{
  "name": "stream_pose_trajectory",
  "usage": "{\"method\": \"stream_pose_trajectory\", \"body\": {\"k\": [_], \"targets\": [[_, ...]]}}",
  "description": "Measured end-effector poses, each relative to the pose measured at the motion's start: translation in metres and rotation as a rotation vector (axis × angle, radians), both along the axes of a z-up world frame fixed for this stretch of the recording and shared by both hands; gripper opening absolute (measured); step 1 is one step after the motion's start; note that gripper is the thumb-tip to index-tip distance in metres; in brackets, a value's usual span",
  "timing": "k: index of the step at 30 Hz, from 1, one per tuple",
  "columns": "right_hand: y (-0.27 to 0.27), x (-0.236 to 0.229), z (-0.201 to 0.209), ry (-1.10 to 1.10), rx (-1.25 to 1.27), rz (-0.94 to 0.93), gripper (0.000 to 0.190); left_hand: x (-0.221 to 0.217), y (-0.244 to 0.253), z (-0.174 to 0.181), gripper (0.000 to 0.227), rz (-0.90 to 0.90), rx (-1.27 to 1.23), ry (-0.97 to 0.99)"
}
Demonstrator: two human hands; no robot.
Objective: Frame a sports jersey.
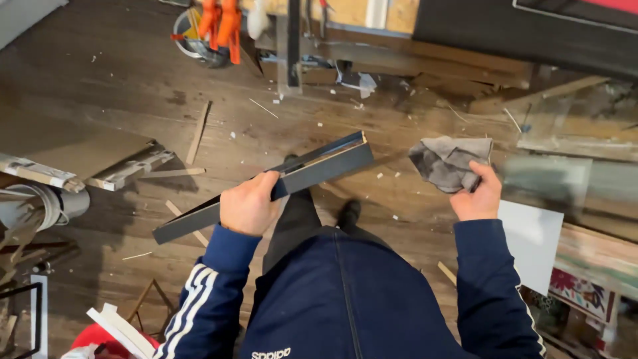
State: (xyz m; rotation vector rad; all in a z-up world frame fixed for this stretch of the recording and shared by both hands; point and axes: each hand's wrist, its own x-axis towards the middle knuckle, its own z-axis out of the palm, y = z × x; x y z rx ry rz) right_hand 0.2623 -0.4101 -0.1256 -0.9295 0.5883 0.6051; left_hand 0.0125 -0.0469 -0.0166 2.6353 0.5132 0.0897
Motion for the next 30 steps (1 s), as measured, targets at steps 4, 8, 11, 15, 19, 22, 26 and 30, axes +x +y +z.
{"method": "stream_pose_trajectory", "body": {"k": [4,8,11,15,19,22,26,30], "targets": [[-0.017,-0.009,0.009,-0.284,-0.007,0.150,0.037,0.005,-0.033,0.005,0.021,-0.006,0.005,-0.012],[-0.030,-0.026,-0.023,-0.441,-0.030,0.275,0.035,0.003,-0.071,0.012,0.021,0.012,0.004,0.001],[-0.016,-0.044,-0.024,-0.422,-0.025,0.343,0.033,-0.001,-0.092,0.014,0.028,0.000,-0.034,-0.093],[0.018,-0.050,0.071,-0.504,0.106,0.282,0.038,-0.005,-0.109,0.011,0.028,0.010,-0.048,-0.023],[0.036,-0.040,0.176,-0.806,0.112,0.220,0.038,0.005,-0.120,0.018,0.029,-0.033,-0.084,0.043],[0.071,-0.050,0.226,-1.637,-0.428,0.497,0.020,0.014,-0.123,0.019,0.021,-0.043,-0.037,0.018],[0.099,-0.101,0.206,-2.086,-0.705,0.939,0.036,0.008,-0.109,0.020,0.015,-0.058,-0.018,0.013],[0.079,-0.083,0.167,-2.169,-0.762,0.984,0.030,-0.005,-0.095,0.030,0.014,-0.031,0.001,-0.013]]}}
